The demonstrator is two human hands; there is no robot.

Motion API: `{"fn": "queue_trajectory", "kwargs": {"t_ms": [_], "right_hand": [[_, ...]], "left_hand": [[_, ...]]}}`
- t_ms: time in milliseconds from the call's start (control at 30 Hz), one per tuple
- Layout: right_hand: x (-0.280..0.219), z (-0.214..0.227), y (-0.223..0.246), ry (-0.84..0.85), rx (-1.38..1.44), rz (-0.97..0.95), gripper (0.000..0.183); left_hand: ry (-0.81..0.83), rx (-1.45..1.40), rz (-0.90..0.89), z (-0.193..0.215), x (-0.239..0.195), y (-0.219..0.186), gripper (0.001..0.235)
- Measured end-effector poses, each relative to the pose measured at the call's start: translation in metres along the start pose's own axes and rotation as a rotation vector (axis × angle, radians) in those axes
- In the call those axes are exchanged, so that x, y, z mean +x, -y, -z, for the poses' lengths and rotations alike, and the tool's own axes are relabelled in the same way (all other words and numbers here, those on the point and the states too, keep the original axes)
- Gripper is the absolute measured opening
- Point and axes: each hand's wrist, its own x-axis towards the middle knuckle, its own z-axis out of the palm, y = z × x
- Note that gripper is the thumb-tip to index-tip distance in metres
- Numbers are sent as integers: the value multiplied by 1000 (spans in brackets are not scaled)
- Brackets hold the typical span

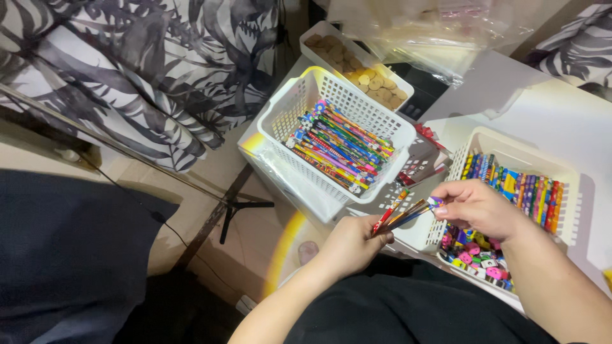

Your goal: The person sorts colorful pens with decorative toppers from one white basket into another. They pick up pens one by one or in small groups, briefly inspect them, and place them into the second basket.

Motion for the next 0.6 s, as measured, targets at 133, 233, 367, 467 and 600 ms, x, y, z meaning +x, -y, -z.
{"fn": "queue_trajectory", "kwargs": {"t_ms": [133,233,367,467,600], "right_hand": [[11,-18,29,-28,-284,-41,8],[26,-28,38,34,-468,-8,11],[53,-66,47,-116,-173,243,20],[72,-90,62,-202,202,350,16],[79,-92,138,-336,146,404,10]], "left_hand": [[14,34,-24,18,-3,-2,8],[27,126,-43,31,-6,0,7],[-166,-191,83,35,-3,3,13],[-340,-378,47,46,-5,8,28],[-605,-890,48,77,-15,30,43]]}}
